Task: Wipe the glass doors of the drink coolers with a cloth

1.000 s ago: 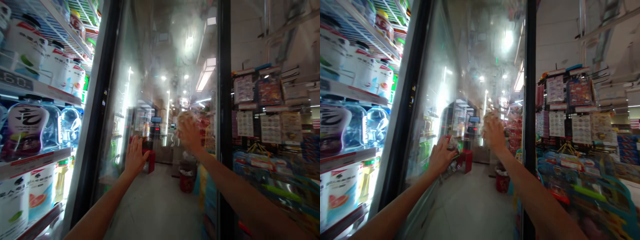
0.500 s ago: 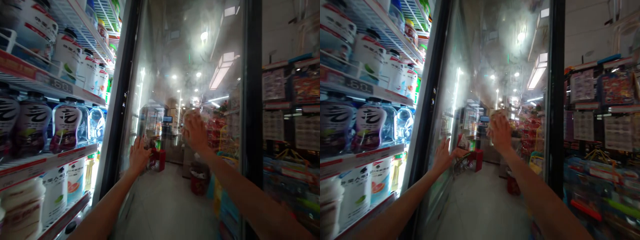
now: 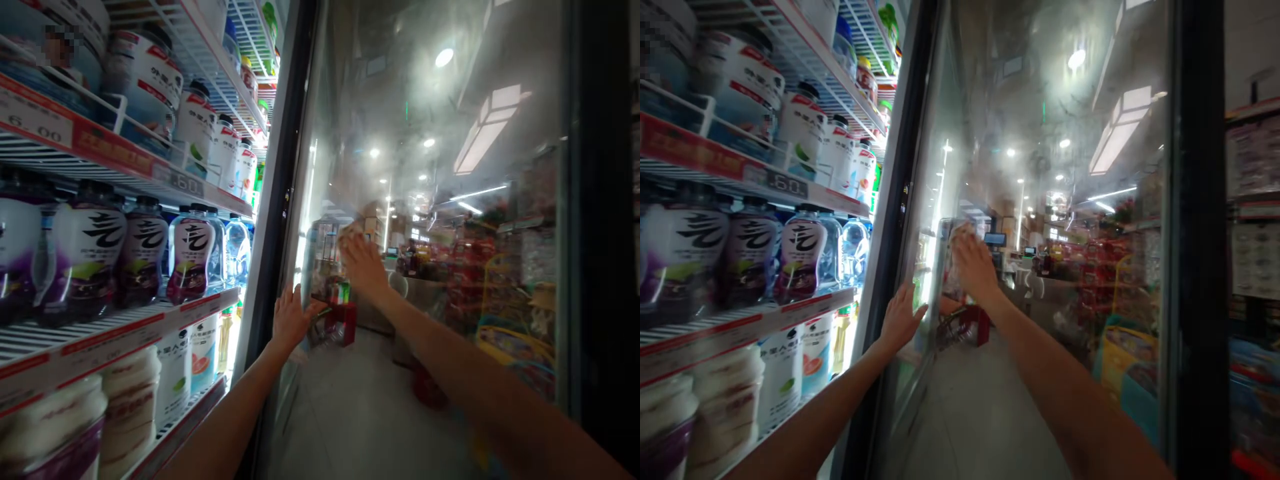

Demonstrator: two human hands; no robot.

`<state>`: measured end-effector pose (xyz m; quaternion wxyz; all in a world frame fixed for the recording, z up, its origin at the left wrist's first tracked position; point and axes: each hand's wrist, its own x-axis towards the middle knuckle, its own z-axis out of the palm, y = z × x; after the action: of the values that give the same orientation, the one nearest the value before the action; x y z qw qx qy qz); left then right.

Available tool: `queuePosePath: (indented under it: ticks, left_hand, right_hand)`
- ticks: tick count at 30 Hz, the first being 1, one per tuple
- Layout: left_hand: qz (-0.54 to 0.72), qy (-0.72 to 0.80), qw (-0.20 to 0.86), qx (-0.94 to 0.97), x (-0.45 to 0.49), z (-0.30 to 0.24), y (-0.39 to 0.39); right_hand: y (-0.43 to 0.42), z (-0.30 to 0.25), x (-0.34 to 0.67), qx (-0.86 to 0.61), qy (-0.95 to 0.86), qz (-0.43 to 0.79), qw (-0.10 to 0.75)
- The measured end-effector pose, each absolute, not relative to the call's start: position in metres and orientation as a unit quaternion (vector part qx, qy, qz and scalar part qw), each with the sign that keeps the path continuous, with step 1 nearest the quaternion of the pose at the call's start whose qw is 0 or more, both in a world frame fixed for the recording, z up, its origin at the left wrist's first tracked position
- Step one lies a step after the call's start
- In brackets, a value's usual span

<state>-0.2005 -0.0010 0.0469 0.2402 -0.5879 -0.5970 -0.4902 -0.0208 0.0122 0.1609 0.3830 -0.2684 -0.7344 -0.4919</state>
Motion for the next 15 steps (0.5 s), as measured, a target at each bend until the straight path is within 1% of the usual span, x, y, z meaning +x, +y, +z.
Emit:
queuePosePath:
  ticks: [2,4,5,7,11,12,13,15]
  left_hand:
    - [-0.484,-0.611,0.227,-0.584,-0.213,0.044,-0.003]
    - [-0.48,-0.619,0.22,-0.581,-0.222,0.042,-0.004]
    - [-0.48,-0.62,0.221,-0.58,-0.226,0.041,-0.003]
    - [-0.485,-0.617,0.228,-0.577,-0.229,0.039,0.0]
    - [-0.511,-0.603,0.237,-0.566,-0.229,0.04,0.007]
    - [-0.517,-0.597,0.239,-0.566,-0.23,0.042,0.007]
    - [-0.522,-0.589,0.241,-0.568,-0.231,0.044,0.006]
    - [-0.532,-0.573,0.25,-0.571,-0.235,0.049,0.003]
  right_hand:
    - [0.012,0.203,-0.021,-0.322,-0.685,-0.469,0.454]
    - [0.015,0.233,-0.032,-0.331,-0.674,-0.458,0.475]
    - [0.019,0.239,-0.043,-0.323,-0.682,-0.458,0.469]
    - [0.026,0.232,-0.07,-0.284,-0.726,-0.467,0.417]
    - [0.039,0.177,-0.119,-0.168,-0.821,-0.479,0.261]
    - [0.04,0.17,-0.124,-0.148,-0.831,-0.479,0.242]
    - [0.04,0.168,-0.125,-0.14,-0.832,-0.48,0.241]
    - [0.039,0.187,-0.119,-0.157,-0.818,-0.479,0.279]
